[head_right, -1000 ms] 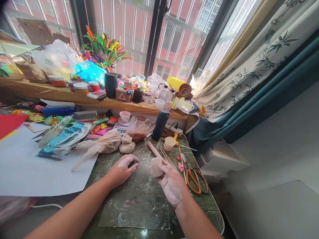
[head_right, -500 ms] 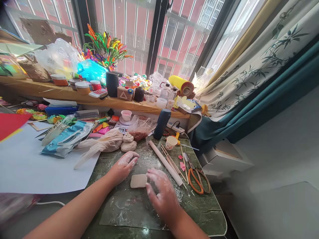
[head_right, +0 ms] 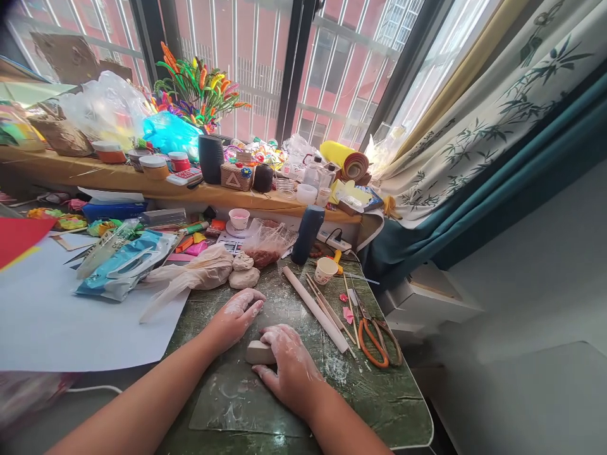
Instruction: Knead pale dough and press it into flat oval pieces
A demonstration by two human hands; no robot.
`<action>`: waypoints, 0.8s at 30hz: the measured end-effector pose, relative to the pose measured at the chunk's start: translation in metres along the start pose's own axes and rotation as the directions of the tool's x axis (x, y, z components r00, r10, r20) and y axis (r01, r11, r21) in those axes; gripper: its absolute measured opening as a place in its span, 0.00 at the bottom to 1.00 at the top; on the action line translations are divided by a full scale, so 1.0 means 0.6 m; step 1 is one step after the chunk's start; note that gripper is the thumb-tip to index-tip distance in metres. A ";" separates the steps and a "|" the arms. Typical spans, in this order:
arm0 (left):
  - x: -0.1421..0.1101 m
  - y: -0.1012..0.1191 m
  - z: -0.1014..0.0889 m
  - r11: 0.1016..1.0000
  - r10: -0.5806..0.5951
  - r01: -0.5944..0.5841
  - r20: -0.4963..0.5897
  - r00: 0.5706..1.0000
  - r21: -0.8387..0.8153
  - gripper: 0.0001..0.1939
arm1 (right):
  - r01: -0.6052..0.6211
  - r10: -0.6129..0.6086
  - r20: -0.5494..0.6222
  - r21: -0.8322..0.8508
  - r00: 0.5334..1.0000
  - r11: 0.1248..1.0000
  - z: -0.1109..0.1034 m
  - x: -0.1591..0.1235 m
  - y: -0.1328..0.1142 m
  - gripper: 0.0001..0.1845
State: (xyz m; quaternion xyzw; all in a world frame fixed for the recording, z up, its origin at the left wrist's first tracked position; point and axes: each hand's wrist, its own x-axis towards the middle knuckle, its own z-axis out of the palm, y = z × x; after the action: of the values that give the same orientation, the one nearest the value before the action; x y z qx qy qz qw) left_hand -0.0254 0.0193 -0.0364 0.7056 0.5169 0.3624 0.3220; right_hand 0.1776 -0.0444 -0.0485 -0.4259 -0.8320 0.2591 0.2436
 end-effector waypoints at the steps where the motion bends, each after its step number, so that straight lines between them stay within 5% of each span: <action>1: 0.000 0.001 0.000 1.000 -0.006 0.006 0.001 1.000 0.001 0.11 | -0.002 0.002 0.010 0.030 1.000 1.000 -0.001 -0.003 -0.001 0.27; 4: -0.001 0.003 -0.002 1.000 -0.013 0.013 0.007 1.000 0.005 0.11 | -0.069 0.061 0.057 0.151 0.997 0.986 -0.008 -0.007 -0.010 0.29; 7: -0.001 0.004 -0.002 1.000 -0.012 0.012 0.007 1.000 0.003 0.11 | -0.285 0.277 0.077 0.394 0.958 0.874 -0.017 -0.005 -0.023 0.26; 10: -0.002 0.006 -0.003 1.000 -0.020 0.020 0.011 1.000 -0.002 0.11 | -0.424 0.512 0.113 0.723 0.852 0.546 -0.023 0.001 -0.026 0.24; 13: -0.003 0.009 -0.005 0.999 -0.039 0.039 0.002 0.999 0.000 0.12 | -0.300 0.659 0.123 0.940 0.742 0.162 -0.033 0.010 -0.016 0.25; 16: -0.004 0.012 -0.006 0.998 -0.057 0.057 -0.006 0.998 0.002 0.12 | -0.187 0.710 0.119 0.982 0.694 0.018 -0.067 0.025 -0.007 0.24; 18: -0.004 0.012 -0.007 0.998 -0.065 0.065 0.003 0.998 -0.002 0.12 | -0.116 0.704 0.011 0.988 0.710 0.102 -0.111 0.037 -0.013 0.22; 20: -0.004 0.012 -0.007 0.998 -0.069 0.069 0.013 0.998 -0.003 0.13 | 0.045 0.655 -0.272 0.938 0.705 0.343 -0.166 0.048 -0.032 0.21; 22: -0.003 0.011 -0.006 0.998 -0.069 0.069 0.016 0.998 -0.002 0.14 | 0.207 0.484 -0.660 0.690 0.575 0.694 -0.216 0.051 -0.058 0.20; 24: -0.003 0.011 -0.006 0.998 -0.063 0.063 0.012 0.998 0.000 0.14 | 0.280 0.175 -0.897 0.304 0.405 0.911 -0.239 0.042 -0.077 0.20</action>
State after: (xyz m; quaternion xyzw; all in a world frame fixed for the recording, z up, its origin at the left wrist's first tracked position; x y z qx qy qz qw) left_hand -0.0258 0.0163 -0.0293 0.6910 0.5368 0.3478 0.3368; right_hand 0.2274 -0.0148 0.0925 -0.4091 -0.5024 0.1444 0.7479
